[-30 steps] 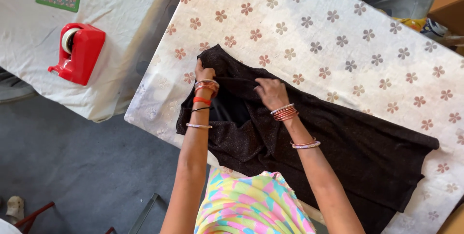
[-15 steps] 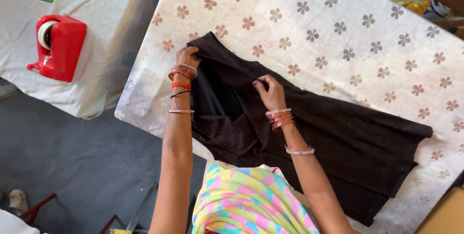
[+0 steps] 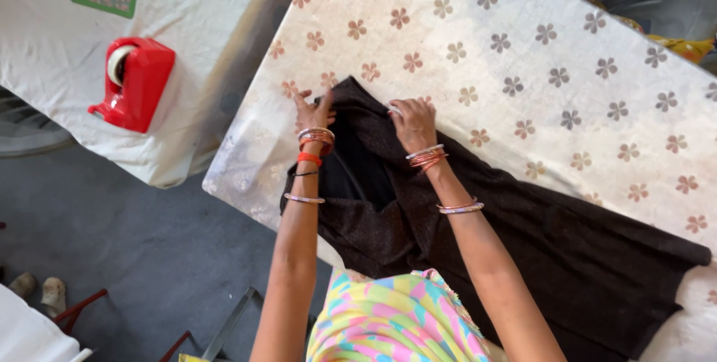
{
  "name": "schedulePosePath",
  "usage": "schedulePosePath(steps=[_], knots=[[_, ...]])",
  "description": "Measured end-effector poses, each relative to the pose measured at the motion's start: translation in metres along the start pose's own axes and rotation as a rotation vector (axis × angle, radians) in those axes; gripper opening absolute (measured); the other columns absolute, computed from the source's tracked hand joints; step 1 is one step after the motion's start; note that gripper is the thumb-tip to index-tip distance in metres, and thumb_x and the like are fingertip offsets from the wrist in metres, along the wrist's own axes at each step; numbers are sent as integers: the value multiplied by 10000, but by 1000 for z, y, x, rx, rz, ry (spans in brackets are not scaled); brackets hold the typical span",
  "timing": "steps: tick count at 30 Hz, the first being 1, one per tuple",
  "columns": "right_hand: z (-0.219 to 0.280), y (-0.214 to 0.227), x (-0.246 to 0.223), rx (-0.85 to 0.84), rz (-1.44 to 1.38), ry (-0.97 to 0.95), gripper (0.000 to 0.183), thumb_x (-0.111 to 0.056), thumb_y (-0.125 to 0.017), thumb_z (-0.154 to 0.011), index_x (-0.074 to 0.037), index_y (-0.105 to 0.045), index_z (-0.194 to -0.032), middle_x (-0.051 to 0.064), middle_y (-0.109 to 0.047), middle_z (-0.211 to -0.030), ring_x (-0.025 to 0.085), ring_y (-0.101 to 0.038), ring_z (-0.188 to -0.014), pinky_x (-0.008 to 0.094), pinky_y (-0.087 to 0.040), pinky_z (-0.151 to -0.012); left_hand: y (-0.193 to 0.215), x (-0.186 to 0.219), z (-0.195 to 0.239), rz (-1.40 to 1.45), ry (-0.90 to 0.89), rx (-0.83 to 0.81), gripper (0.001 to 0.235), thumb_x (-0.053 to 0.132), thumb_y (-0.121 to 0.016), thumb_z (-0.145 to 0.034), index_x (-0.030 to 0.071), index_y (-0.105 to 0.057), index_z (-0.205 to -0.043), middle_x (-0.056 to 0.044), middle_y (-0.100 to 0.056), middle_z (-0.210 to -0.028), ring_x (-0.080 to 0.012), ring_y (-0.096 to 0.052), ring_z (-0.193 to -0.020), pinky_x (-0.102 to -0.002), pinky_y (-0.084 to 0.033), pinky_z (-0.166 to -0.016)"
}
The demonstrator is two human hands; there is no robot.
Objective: The person folds a dark brown garment on a table with a floral-patterned cloth. They smooth and align the fabric, fold it in half multiple times, and adjust the edges to create a compact bundle.
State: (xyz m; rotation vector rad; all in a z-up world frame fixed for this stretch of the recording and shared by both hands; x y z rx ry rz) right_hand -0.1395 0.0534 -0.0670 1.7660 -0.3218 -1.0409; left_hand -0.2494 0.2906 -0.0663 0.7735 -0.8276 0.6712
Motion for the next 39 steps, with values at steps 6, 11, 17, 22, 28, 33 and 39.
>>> schedulePosePath(steps=[6, 11, 17, 22, 28, 33, 39], knots=[[-62, -1, -40, -236, -27, -155, 333, -466, -675, -947, -158, -741, -1055, 33, -739, -880, 208, -644, -826, 437, -399, -867, -13, -29, -27, 193, -15, -263, 561, -44, -718, -839, 75, -461, -1323, -83, -707, -944, -152, -711, -761, -300, -640, -629], [-90, -25, -27, -345, -281, -294, 373, -535, -725, -877, -182, -755, -991, 13, -715, -872, 174, -648, -792, 410, -437, -850, 5, -22, -13, 426, -5, -480, 578, -101, -678, -868, 80, -533, -1397, -56, -723, -966, -126, -681, -787, -256, -572, -659], [-108, -29, -37, -267, -282, -304, 266, -453, -765, -832, -233, -764, -980, -31, -720, -863, 183, -650, -815, 424, -489, -818, -5, -26, -25, 369, -113, -348, 493, -56, -694, -898, 58, -548, -1355, -48, -740, -1042, -111, -717, -867, -254, -616, -711], [-94, -30, -40, -110, -289, -109, 494, -380, -749, -911, -127, -621, -1316, 41, -707, -1106, 215, -643, -1032, 431, -451, -959, 12, 6, 4, -124, -49, -14, 599, 91, -813, -793, 86, -534, -1322, -91, -664, -1017, -174, -721, -772, -274, -642, -556], [34, 45, -67, 213, -233, 144, 242, -216, -643, -1030, -99, -657, -1241, 84, -694, -1214, 236, -614, -1157, 441, -420, -1053, 107, -51, 33, -343, -424, 181, 397, 201, -795, -938, 56, -614, -1260, -118, -681, -1062, -221, -701, -914, -338, -621, -741], [183, 40, -93, -15, -241, 333, 290, -255, -649, -982, -94, -665, -1222, 78, -647, -1184, 238, -594, -1113, 445, -417, -1016, 166, -87, 84, -393, -428, 102, 313, 211, -759, -945, 73, -649, -1203, -112, -685, -1121, -270, -690, -998, -385, -581, -836], [241, 57, -133, -95, -208, 419, 294, -237, -671, -970, -121, -659, -1240, 74, -620, -1228, 267, -564, -1187, 460, -412, -1028, 164, -101, 102, -759, -379, -21, 420, 231, -824, -778, 106, -661, -1144, -145, -667, -1033, -375, -644, -962, -501, -510, -826]])
Point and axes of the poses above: each hand's wrist, its own z-axis away from the middle knuckle, its own y-axis out of the back of the hand, x = y × z, the point moved 4 cm from there along -z, towards the middle knuckle
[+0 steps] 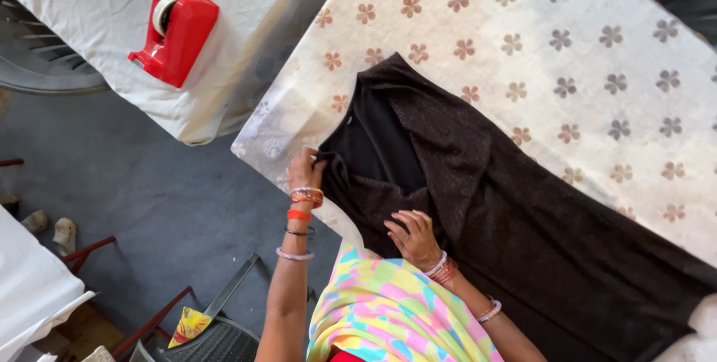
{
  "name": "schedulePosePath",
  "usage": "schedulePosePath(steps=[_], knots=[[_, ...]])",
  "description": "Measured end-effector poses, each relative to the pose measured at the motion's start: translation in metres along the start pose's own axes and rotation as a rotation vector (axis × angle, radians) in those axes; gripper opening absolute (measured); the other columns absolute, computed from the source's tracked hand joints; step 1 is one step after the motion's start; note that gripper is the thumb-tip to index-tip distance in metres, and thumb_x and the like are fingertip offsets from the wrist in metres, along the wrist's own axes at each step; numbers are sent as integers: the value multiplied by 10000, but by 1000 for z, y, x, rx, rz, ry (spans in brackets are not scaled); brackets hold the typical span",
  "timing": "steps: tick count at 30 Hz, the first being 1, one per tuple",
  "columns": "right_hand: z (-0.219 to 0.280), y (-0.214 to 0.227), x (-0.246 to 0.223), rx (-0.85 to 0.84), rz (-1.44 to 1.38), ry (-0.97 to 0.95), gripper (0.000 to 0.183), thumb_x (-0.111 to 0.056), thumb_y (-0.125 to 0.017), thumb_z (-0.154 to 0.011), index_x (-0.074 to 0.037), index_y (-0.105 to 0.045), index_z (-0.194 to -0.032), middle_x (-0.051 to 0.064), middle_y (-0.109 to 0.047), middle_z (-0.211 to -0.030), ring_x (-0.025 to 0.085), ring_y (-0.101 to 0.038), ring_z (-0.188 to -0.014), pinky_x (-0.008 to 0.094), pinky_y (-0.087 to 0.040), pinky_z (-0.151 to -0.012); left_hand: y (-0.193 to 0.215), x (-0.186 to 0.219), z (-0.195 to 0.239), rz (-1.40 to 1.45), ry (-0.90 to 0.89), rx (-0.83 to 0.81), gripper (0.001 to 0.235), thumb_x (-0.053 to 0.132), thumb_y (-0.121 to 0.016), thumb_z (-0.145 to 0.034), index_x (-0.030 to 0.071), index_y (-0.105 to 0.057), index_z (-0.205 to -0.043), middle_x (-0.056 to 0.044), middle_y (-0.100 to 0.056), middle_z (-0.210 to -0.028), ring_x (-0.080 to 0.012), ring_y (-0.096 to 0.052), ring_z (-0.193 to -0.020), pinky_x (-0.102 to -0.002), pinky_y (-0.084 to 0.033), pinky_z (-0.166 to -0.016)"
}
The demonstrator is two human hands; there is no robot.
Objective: The person folds a dark brown garment on a table with a floral-patterned cloth. They smooth and align the fabric, fold it in half multiple times, and adjust the edges to create a compact bundle.
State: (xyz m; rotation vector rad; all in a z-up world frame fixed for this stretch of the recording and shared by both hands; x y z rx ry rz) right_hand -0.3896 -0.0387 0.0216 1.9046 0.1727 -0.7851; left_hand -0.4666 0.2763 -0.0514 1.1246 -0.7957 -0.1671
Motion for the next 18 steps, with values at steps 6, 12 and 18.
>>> schedulePosePath(steps=[6, 12, 18], knots=[[28, 17, -13, 21, 69, -62, 306, -195, -674, -959, -118, -654, -1255, 90, -608, -1257, 278, -557, -1223, 467, -412, -1063, 2, -27, 8, -5, 142, 139, 230, 128, -704, -896, 117, -643, -1118, -159, -618, -1085, -397, -643, -971, -502, -522, -811], [83, 36, -7, 102, 173, -204, 358, -238, -651, -984, -124, -610, -1320, 100, -584, -1319, 288, -546, -1260, 477, -401, -1082, 4, -11, 18, -75, 193, 167, 384, 79, -640, -908, 151, -583, -1281, -161, -582, -1201, -381, -638, -1032, -505, -520, -849], [129, 29, -1, 101, 267, -287, 527, -348, -562, -1026, -90, -473, -1477, 173, -480, -1493, 334, -447, -1394, 505, -326, -1166, -16, 61, 14, -309, -125, 348, 593, 35, -637, -841, 122, -538, -1419, -124, -534, -1434, -315, -512, -1296, -485, -422, -1045]])
Point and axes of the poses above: each hand's wrist, its own z-axis away from the middle knuckle, its own y-axis out of the back of the hand, x = y × z, the point moved 4 cm from there along -z, towards the middle knuckle
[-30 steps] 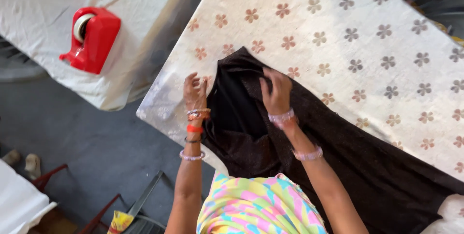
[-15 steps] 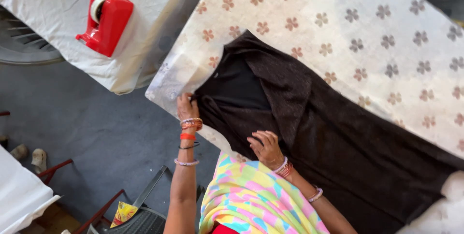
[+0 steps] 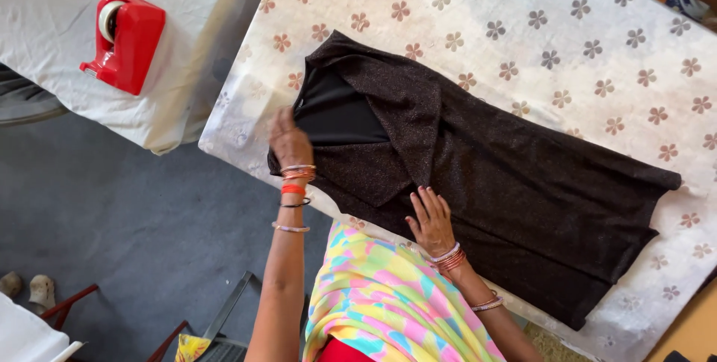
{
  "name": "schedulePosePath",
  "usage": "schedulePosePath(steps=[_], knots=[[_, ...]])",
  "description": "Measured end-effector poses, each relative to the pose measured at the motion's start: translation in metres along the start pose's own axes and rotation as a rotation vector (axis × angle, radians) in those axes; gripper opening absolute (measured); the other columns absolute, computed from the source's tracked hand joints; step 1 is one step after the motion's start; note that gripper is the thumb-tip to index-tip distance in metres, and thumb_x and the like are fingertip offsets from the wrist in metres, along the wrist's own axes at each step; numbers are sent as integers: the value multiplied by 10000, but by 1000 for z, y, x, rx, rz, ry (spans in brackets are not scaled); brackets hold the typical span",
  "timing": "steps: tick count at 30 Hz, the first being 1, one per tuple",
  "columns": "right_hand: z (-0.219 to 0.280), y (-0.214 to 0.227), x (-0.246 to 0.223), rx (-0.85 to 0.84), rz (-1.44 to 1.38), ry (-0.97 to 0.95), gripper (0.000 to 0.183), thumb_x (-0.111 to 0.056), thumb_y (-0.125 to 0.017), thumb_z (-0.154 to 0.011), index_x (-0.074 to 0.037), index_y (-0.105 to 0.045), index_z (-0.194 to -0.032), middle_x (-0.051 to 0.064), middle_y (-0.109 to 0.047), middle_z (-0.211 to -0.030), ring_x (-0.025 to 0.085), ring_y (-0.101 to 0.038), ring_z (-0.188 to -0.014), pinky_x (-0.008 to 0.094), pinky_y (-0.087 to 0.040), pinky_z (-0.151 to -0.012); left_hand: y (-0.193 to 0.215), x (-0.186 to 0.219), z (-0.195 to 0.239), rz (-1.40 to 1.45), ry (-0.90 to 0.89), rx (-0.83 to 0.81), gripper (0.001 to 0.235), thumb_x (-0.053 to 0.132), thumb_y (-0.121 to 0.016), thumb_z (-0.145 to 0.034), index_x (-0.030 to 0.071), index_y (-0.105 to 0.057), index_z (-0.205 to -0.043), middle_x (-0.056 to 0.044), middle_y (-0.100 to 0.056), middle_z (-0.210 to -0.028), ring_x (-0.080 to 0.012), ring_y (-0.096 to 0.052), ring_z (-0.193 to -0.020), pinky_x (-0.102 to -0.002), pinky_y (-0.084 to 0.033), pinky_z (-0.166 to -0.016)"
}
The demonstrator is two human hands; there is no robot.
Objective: The person folds a dark brown garment on a table with a floral-patterned cloth. They smooth and align the fabric, fold it in half multiple times, and adjust the edges to create a compact bundle.
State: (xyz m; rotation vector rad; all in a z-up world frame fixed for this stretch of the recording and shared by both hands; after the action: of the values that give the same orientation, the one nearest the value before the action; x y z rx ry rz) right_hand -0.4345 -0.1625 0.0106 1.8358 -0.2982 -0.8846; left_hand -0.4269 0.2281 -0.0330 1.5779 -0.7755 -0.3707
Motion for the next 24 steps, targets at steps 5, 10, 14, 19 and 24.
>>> schedulePosePath(steps=[5, 10, 14, 19, 24], knots=[[1, -27, -7, -152, 62, 68, 643, -421, -511, -1017, -55, -372, -1527, 184, -379, -1579, 345, -334, -1477, 518, -249, -1208, -13, 78, -50, 286, -363, -26, 560, 118, -627, -911, 113, -508, -1457, -142, -463, -1555, -316, -465, -1395, -465, -384, -1137], [-19, -40, -13, -264, 1, 111, 670, -426, -505, -1014, -64, -337, -1552, 196, -333, -1601, 354, -308, -1485, 511, -245, -1206, -82, 96, -154, 360, -29, -45, 468, 289, -595, -1059, 72, -507, -1464, -167, -493, -1522, -350, -471, -1369, -498, -385, -1087], [-20, -55, 1, -305, -54, 24, 664, -420, -498, -1021, -83, -325, -1568, 201, -333, -1610, 355, -311, -1486, 495, -268, -1195, -57, 135, -196, 107, -59, -336, 364, 399, -635, -994, 143, -649, -1253, -91, -583, -1394, -297, -512, -1318, -514, -373, -1107], [-18, -56, 2, -335, -22, 17, 639, -423, -488, -1035, -140, -321, -1583, 157, -315, -1625, 327, -319, -1489, 482, -273, -1198, -107, 133, -213, -131, -240, -491, 281, 381, -661, -973, 123, -630, -1080, -42, -664, -1069, -256, -642, -1023, -494, -420, -931], [-18, -62, 4, -404, -65, -32, 647, -408, -512, -1013, -144, -325, -1574, 151, -295, -1627, 333, -306, -1481, 496, -262, -1192, -114, 129, -221, -20, -486, -73, 161, 281, -627, -1060, 132, -569, -1058, -27, -620, -949, -226, -644, -879, -439, -443, -799]])
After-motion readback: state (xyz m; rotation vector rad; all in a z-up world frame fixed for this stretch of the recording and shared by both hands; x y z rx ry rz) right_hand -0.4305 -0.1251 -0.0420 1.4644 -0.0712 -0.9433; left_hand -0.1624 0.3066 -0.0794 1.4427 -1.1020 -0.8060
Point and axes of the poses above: each hand's wrist, its own z-axis away from the middle knuckle, its own y-axis out of the back of the hand, x = y × z, the point moved 4 cm from there along -z, towards the middle knuckle
